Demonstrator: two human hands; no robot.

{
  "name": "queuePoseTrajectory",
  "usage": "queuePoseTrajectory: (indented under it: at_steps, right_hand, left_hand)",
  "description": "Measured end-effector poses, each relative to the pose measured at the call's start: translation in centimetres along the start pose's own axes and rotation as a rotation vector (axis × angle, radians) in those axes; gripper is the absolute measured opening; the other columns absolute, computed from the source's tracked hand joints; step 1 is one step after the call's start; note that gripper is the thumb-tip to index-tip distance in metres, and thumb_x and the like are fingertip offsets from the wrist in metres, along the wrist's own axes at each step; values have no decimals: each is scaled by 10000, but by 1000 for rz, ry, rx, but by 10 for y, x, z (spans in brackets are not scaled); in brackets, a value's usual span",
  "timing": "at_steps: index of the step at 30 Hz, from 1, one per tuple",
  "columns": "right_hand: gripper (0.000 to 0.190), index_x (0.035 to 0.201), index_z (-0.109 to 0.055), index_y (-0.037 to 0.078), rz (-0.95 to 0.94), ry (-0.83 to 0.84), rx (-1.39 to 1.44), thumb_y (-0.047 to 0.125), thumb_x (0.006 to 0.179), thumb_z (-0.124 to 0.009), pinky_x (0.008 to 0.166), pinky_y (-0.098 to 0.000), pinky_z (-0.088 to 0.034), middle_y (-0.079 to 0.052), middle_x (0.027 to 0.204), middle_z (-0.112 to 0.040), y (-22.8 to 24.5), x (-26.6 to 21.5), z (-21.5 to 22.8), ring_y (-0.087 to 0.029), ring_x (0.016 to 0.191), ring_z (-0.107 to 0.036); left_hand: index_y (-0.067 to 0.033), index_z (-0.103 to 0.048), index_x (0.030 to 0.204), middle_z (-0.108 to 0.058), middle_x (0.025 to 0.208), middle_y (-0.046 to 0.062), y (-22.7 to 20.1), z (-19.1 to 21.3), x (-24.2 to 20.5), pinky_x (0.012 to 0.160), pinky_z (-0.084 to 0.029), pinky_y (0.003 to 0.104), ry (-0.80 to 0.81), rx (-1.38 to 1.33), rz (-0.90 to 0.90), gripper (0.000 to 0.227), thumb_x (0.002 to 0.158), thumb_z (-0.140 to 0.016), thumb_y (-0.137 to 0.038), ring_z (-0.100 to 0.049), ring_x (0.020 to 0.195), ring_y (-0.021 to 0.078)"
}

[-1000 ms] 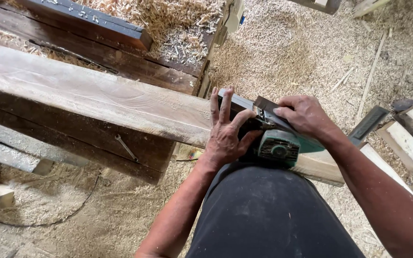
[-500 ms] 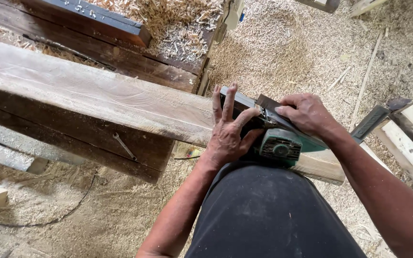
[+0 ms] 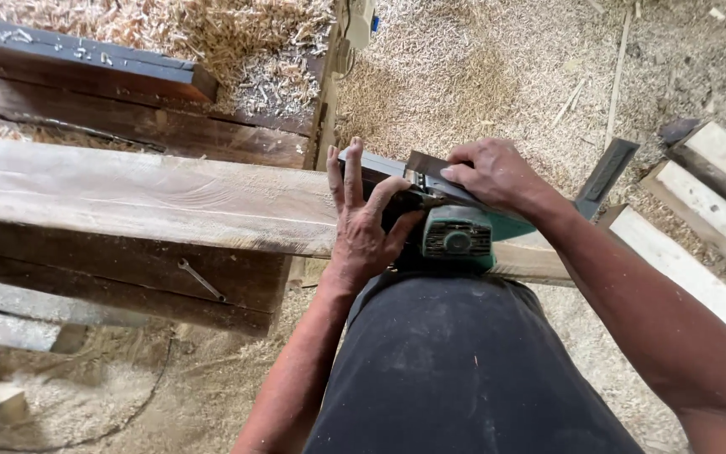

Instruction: Planing a long wooden beam with an electric planer and checking the surface with an L-square.

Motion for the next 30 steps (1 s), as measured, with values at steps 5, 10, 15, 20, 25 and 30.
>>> queuePoseTrajectory:
  at_steps: [5, 10, 15, 20, 25, 30]
  right_hand:
    - [322, 1010, -774, 54, 127, -76, 35, 328, 904, -642, 767, -422, -543, -143, 850, -744, -4, 3, -1, -267, 777, -700]
    - [300, 997, -777, 59, 181, -70, 48, 315, 880, -673, 739, -407, -544, -138, 847, -746, -19, 16, -8, -253, 762, -693]
    - [190, 985, -784, 101, 172, -48, 77, 247, 967, -663, 564, -383, -512, -137, 777, -740, 25, 23, 39, -240, 628, -618]
    - [191, 1058, -734, 29, 838, -591, 288, 161, 1128, -614, 686, -293, -632, -116, 926, -748, 110, 20, 106, -158, 802, -724]
    - [182, 1025, -687, -7, 685, -398, 1044, 161, 1053, -622, 618, -341, -662, -157, 882, -747, 150, 68, 71, -222, 743, -764]
    - [185, 956, -652, -40, 242, 49, 1559, 141, 988, -635, 697, -363, -669, -193, 860, -744, 129, 136, -13, -268, 745, -762]
  left_hand:
    - [-214, -647, 1259, -77, 1717, 227, 1, -2, -1, 1310, -183, 614, -1, -4, 16, 472, 855, -888, -233, 9, 1596, 517]
    - [-208, -650, 1246, -92, 1717, 215, -1, -1, 0, 1313, -174, 618, 8, 11, 29, 487, 827, -897, -222, -7, 1601, 506]
    - [-200, -644, 1272, -54, 1715, 240, 0, 2, 3, 1312, -173, 606, -4, 10, 24, 497, 839, -889, -207, 8, 1597, 512]
    - [-222, -656, 1261, -45, 1722, 226, -6, 5, 4, 1320, -191, 580, 20, -3, 82, 494, 830, -893, -268, -3, 1608, 496]
    - [-198, -597, 1371, -32, 1710, 215, -8, 26, -7, 1317, -198, 572, -42, 38, 141, 614, 839, -888, -285, -47, 1604, 428]
    - [-81, -513, 1422, -169, 1689, 218, 41, 71, -77, 1293, -278, 505, -360, 213, 417, 620, 890, -798, -223, -184, 1591, 381]
Point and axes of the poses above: each hand's wrist, its own x-axis towards the middle knuckle, its own z-axis out of the back of the hand, y = z × x, the point moved 3 cm from there along x, towards the middle knuckle
